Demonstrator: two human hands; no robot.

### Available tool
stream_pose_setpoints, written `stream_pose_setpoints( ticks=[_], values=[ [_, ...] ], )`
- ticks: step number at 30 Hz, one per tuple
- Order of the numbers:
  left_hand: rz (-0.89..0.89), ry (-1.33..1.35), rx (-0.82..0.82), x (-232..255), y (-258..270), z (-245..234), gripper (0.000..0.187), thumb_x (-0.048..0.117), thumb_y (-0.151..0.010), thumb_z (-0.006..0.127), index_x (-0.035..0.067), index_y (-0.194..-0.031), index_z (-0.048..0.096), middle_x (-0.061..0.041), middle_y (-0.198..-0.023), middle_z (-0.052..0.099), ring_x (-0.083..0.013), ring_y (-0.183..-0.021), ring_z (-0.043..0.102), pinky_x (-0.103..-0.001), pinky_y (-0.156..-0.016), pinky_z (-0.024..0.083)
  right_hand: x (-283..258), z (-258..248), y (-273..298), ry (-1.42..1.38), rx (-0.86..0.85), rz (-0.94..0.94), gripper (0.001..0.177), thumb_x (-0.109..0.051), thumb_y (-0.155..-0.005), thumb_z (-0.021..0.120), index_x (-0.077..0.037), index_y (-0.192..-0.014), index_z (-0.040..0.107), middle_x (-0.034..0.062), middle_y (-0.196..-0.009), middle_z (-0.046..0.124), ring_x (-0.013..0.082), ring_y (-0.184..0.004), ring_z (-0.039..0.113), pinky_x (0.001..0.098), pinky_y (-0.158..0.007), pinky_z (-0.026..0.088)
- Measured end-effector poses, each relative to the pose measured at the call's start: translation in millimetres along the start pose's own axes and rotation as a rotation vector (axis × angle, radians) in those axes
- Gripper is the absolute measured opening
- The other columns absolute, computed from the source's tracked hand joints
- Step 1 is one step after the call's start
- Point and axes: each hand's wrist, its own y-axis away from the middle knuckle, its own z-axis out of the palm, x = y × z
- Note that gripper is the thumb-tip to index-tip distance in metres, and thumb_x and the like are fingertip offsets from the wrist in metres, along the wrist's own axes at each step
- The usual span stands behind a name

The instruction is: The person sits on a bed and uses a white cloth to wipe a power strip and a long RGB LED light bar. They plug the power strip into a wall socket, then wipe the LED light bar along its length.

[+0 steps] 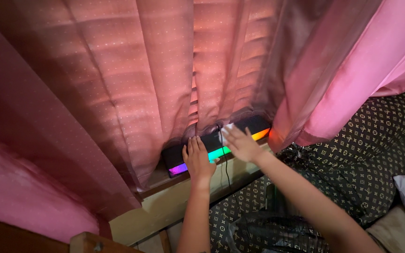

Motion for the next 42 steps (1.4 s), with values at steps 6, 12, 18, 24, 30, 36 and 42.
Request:
stream_pose_setpoints(
  ticks=[6,12,18,24,30,36,42],
  values=[
    [-0.011,0.005,-0.007,-0.6,1.2,-0.4,0.108,0.041,-0.062,0.093,-0.003,-0.146,0.040,-0.017,-0.151,0.045,-0.0299,-0.144,0.036,-0.048,-0.119,0.023,42.4,-2.9,5.4,0.001,0.164,0.031,0.056,-0.028,-0.097,0.044,-0.011,-0.150,0.044,0.0142,-0.158,0.038,0.0321,-0.147,0.034,0.0571,-0.117,0.027],
    [0.040,0.058,0.041,-6.0,5.9,2.8,0.108,0.041,-0.065,0.091,-0.005,-0.147,0.039,-0.020,-0.152,0.043,-0.0323,-0.146,0.035,-0.051,-0.123,0.020,28.3,7.3,-9.2,-0.129,0.302,0.179,0.027,-0.011,-0.098,0.058,-0.002,-0.121,0.070,0.0211,-0.135,0.067,0.0353,-0.128,0.065,0.0376,-0.112,0.051],
    [-0.138,-0.019,-0.103,-26.0,24.6,-7.2,0.111,0.040,-0.069,0.089,-0.008,-0.149,0.029,-0.026,-0.161,0.023,-0.0408,-0.152,0.014,-0.052,-0.122,0.011,-85.9,-6.5,-12.5,-0.222,0.622,-0.322,0.058,0.015,-0.075,0.053,0.003,-0.131,0.064,0.0253,-0.138,0.062,0.0383,-0.132,0.058,0.0407,-0.113,0.046],
    [-0.087,0.132,0.111,-44.3,41.5,-12.4,0.103,0.039,-0.078,0.084,-0.014,-0.148,0.029,-0.033,-0.161,0.023,-0.0439,-0.152,0.017,-0.054,-0.122,0.014,-112.2,-12.1,-6.0,-0.326,0.404,-0.293,0.053,0.008,-0.084,0.054,0.000,-0.136,0.060,0.0233,-0.143,0.056,0.0380,-0.129,0.057,0.0396,-0.105,0.048],
    [-0.231,0.094,0.034,-51.3,43.9,-16.7,0.104,0.036,-0.077,0.083,-0.010,-0.151,0.026,-0.025,-0.163,0.023,-0.0383,-0.153,0.017,-0.054,-0.121,0.020,-107.5,12.8,-10.9,-0.116,0.350,-0.120,0.045,-0.007,-0.091,0.056,0.003,-0.135,0.056,0.0221,-0.143,0.055,0.0383,-0.133,0.053,0.0486,-0.114,0.040],
    [-0.132,0.211,0.259,-74.9,42.0,-3.4,0.088,0.018,-0.093,0.079,-0.010,-0.157,0.026,-0.026,-0.162,0.034,-0.0408,-0.150,0.034,-0.056,-0.118,0.027,-171.6,22.7,-16.0,-0.225,0.248,-0.402,0.055,-0.017,-0.093,0.053,-0.003,-0.146,0.047,0.0193,-0.151,0.049,0.0315,-0.142,0.040,0.0602,-0.115,0.026],
    [-0.305,0.450,0.142,-98.1,48.7,15.9,0.102,0.023,-0.081,0.083,-0.010,-0.155,0.021,-0.031,-0.154,0.038,-0.0452,-0.141,0.039,-0.047,-0.117,0.035,-131.3,-7.9,-4.9,-0.036,0.295,-0.068,0.052,-0.036,-0.100,0.050,-0.008,-0.144,0.051,0.0128,-0.152,0.050,0.0256,-0.144,0.042,0.0643,-0.116,0.023]
  ],
)
